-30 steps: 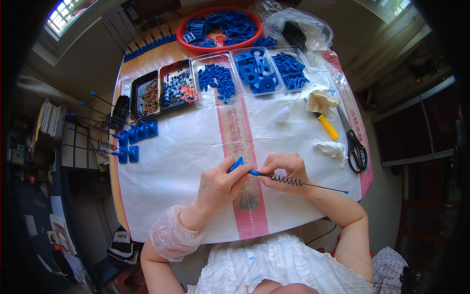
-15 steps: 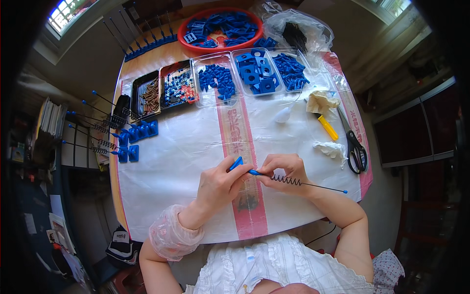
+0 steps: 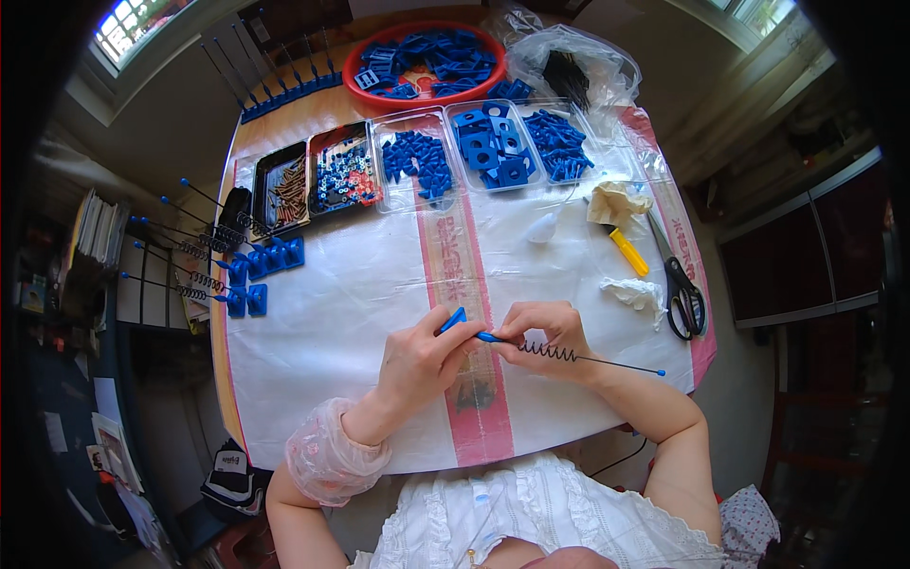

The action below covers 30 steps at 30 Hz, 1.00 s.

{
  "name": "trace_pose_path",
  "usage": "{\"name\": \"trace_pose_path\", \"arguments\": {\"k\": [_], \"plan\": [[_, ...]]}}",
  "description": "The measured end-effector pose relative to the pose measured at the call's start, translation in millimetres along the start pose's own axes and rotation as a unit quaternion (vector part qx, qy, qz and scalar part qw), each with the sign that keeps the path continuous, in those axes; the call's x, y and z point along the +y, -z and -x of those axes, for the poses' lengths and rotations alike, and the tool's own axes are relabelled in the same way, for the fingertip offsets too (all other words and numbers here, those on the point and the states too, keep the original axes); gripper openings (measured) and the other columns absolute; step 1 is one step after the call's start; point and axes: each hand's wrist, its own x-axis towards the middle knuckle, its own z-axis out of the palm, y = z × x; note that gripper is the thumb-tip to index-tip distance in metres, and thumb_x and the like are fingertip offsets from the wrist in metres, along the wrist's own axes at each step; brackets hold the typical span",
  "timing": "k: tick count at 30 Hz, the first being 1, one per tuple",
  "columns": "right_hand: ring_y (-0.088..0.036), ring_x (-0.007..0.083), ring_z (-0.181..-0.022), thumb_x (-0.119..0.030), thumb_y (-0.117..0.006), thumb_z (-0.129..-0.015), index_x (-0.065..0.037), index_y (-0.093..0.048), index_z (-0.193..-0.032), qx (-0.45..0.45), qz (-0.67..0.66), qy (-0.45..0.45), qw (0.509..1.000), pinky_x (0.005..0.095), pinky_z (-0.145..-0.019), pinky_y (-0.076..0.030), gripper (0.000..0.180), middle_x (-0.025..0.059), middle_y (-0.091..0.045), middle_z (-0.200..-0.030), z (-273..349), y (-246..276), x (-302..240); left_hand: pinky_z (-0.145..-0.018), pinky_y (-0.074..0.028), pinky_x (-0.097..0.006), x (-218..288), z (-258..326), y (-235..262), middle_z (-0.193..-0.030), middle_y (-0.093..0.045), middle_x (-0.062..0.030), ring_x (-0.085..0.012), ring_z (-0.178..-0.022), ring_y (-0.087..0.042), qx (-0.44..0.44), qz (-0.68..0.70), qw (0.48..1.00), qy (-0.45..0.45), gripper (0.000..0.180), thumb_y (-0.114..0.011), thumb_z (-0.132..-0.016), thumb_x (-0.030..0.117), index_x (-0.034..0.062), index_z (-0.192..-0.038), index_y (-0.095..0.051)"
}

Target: Assembling electrical components onto blue plastic bases.

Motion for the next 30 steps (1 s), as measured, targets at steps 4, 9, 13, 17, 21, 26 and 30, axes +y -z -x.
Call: {"name": "trace_pose_path", "arguments": {"k": [4, 9, 13, 17, 21, 26, 30], "plan": [[-0.060, 0.0107, -0.061, 0.005, -0.079, -0.078, 0.000, -0.075, -0.089, 0.002, 0.005, -0.002, 1.000, 0.0235, -0.056, -0.047, 0.013, 0.0066, -0.068, -0.075, 1.4, 0.5, 0.0, -0.055, -0.051, -0.039, 0.1, 0.3, -1.2, -0.083, -0.060, -0.0088, -0.0287, -0.063, -0.064, 0.000, 0.006, 1.000, 0.002, 0.024, -0.076, -0.083, 0.008, 0.0149, -0.106, -0.075], [-0.061, 0.0109, -0.061, 0.005, -0.079, -0.077, 0.000, -0.075, -0.090, 0.001, 0.003, -0.006, 1.000, 0.0237, -0.055, -0.047, 0.014, 0.0068, -0.068, -0.075, 0.5, 0.4, -0.8, -0.055, -0.052, -0.038, -0.6, 0.9, 0.8, -0.088, -0.062, -0.0075, -0.0276, -0.065, -0.066, -0.009, -0.008, 1.000, -0.002, 0.021, -0.075, -0.086, 0.014, 0.0160, -0.107, -0.074], [-0.063, 0.0108, -0.064, 0.009, -0.078, -0.075, -0.001, -0.075, -0.088, -0.005, 0.004, -0.017, 1.000, 0.0232, -0.058, -0.048, 0.016, 0.0082, -0.070, -0.077, 1.2, 2.3, -2.9, -0.055, -0.053, -0.038, -1.6, 1.3, -0.1, -0.093, -0.065, -0.0072, -0.0271, -0.066, -0.067, -0.009, -0.013, 1.000, -0.008, 0.020, -0.075, -0.087, 0.017, 0.0168, -0.107, -0.073], [-0.063, 0.0109, -0.064, 0.009, -0.078, -0.075, 0.000, -0.075, -0.089, -0.006, 0.000, -0.014, 1.000, 0.0235, -0.058, -0.048, 0.017, 0.0082, -0.070, -0.077, 1.2, 3.4, -3.4, -0.055, -0.053, -0.038, -0.9, 1.1, -0.8, -0.096, -0.066, -0.0076, -0.0273, -0.065, -0.067, 0.000, -0.015, 1.000, -0.010, 0.023, -0.075, -0.087, 0.017, 0.0171, -0.110, -0.073], [-0.061, 0.0109, -0.063, 0.007, -0.078, -0.078, -0.001, -0.075, -0.093, -0.004, -0.012, -0.005, 1.000, 0.0240, -0.057, -0.048, 0.017, 0.0070, -0.069, -0.077, 0.2, 1.9, -3.2, -0.055, -0.053, -0.037, 0.3, 0.5, 1.0, -0.096, -0.066, -0.0074, -0.0273, -0.065, -0.067, 0.000, -0.007, 1.000, -0.003, 0.026, -0.075, -0.087, 0.017, 0.0166, -0.113, -0.072], [-0.062, 0.0113, -0.063, 0.007, -0.077, -0.078, -0.001, -0.075, -0.093, 0.011, -0.003, 0.000, 1.000, 0.0240, -0.057, -0.048, 0.017, 0.0073, -0.069, -0.077, 1.6, 0.5, -1.2, -0.055, -0.053, -0.038, 1.3, 0.0, 1.4, -0.094, -0.066, -0.0066, -0.0273, -0.066, -0.067, 0.001, 0.001, 1.000, 0.001, 0.027, -0.076, -0.086, 0.015, 0.0158, -0.113, -0.071], [-0.062, 0.0114, -0.063, 0.007, -0.078, -0.078, -0.001, -0.075, -0.092, 0.013, 0.003, -0.002, 1.000, 0.0240, -0.057, -0.048, 0.017, 0.0074, -0.070, -0.077, 1.1, 0.0, -1.3, -0.055, -0.052, -0.038, 1.4, -0.4, 1.2, -0.092, -0.065, -0.0064, -0.0273, -0.065, -0.067, 0.011, 0.009, 1.000, -0.003, 0.025, -0.077, -0.085, 0.015, 0.0150, -0.109, -0.071]]}}
